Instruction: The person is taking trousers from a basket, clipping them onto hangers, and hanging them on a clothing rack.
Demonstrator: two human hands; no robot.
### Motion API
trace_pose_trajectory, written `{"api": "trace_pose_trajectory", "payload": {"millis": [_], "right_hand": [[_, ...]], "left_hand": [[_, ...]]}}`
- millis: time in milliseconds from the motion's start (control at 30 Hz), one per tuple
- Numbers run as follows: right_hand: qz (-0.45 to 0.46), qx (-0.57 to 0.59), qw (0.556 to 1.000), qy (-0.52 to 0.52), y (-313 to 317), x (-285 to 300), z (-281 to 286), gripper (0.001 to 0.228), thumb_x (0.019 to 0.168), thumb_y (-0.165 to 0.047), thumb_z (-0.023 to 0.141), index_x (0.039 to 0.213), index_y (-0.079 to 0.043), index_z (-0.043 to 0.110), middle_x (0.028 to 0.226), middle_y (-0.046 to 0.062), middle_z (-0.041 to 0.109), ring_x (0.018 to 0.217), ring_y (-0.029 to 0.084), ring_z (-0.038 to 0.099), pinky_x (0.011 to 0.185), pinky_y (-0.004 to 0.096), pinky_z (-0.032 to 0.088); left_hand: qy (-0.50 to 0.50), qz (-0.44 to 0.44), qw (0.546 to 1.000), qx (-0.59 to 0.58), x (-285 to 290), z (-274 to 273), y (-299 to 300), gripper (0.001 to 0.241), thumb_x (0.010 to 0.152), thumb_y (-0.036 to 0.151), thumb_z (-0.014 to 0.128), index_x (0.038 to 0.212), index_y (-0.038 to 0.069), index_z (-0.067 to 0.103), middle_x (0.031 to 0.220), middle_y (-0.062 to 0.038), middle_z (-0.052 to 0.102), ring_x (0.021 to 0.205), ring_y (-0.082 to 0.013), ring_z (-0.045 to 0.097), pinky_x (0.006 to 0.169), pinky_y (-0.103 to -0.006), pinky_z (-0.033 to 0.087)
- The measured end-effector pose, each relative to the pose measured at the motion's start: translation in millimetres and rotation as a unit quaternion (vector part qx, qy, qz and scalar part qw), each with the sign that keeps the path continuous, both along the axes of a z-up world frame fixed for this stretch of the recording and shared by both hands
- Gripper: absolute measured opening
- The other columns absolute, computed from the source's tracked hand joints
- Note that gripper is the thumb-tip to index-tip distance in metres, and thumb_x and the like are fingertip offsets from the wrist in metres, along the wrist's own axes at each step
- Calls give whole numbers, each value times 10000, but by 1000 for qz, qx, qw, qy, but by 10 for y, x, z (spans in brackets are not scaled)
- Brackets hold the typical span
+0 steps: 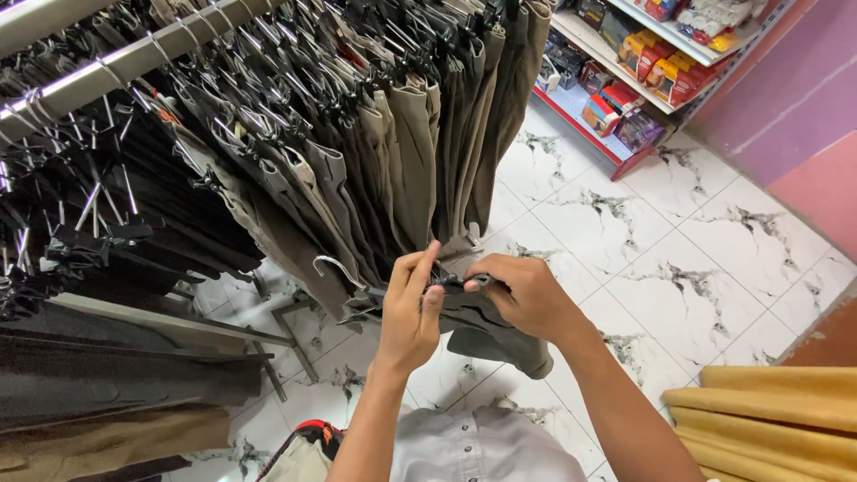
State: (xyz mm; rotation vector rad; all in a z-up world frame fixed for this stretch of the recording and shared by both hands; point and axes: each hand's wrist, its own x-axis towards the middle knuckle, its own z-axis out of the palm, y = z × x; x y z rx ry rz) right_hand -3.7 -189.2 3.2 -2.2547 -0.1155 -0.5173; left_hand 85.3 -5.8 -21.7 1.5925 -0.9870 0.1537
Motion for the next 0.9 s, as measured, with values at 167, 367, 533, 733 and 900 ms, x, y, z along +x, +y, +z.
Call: {"api": "trace_pose_trajectory", "payload": {"millis": [167, 367, 533, 733, 900], "right_hand": [[-5, 13, 1000, -11, 3, -21, -52, 111, 962, -90, 676, 1026, -113, 764, 826, 58, 782, 763, 263, 772, 713, 351, 638], [-8, 14, 999, -28, 98, -55, -53, 89, 974, -158, 681, 988, -117, 758, 794, 45, 775, 724, 249, 768, 679, 330, 635], [-13, 24, 999, -26, 114, -90, -114, 85, 970, -166, 687, 992, -131, 760, 787, 48, 777, 715, 258, 767, 659, 339, 632], [-32, 38, 999, -18, 198, -118, -108, 89, 941, -147, 725, 1014, -127, 771, 779, 65, 788, 711, 275, 772, 654, 343, 631], [-60, 45, 997, -9, 320, -140, -24, 217, 915, -203, 767, 1117, -125, 755, 808, 88, 797, 738, 264, 779, 664, 347, 631]], "left_hand": [[-12, 13, 1000, -19, 18, -65, 24, 566, 1083, 371, 380, 1467, -2, 562, 1153, -125, 603, 859, -190, 579, 781, -352, 538], [3, 16, 999, -39, -46, 17, 74, 525, 1019, 391, 520, 1374, 29, 658, 1105, -118, 637, 843, -229, 629, 767, -363, 558], [-18, 40, 999, -21, -42, -86, 113, 442, 1007, 273, 578, 1376, 46, 666, 1105, -112, 597, 824, -233, 640, 795, -374, 573], [36, -15, 999, -3, -90, 6, 152, 412, 1047, 170, 542, 1425, 21, 609, 1127, -133, 546, 868, -242, 616, 852, -403, 559], [106, -96, 988, 50, -128, 310, 252, 515, 1026, -26, 423, 1539, -73, 400, 1281, -279, 513, 1076, -377, 611, 911, -536, 507]]}}
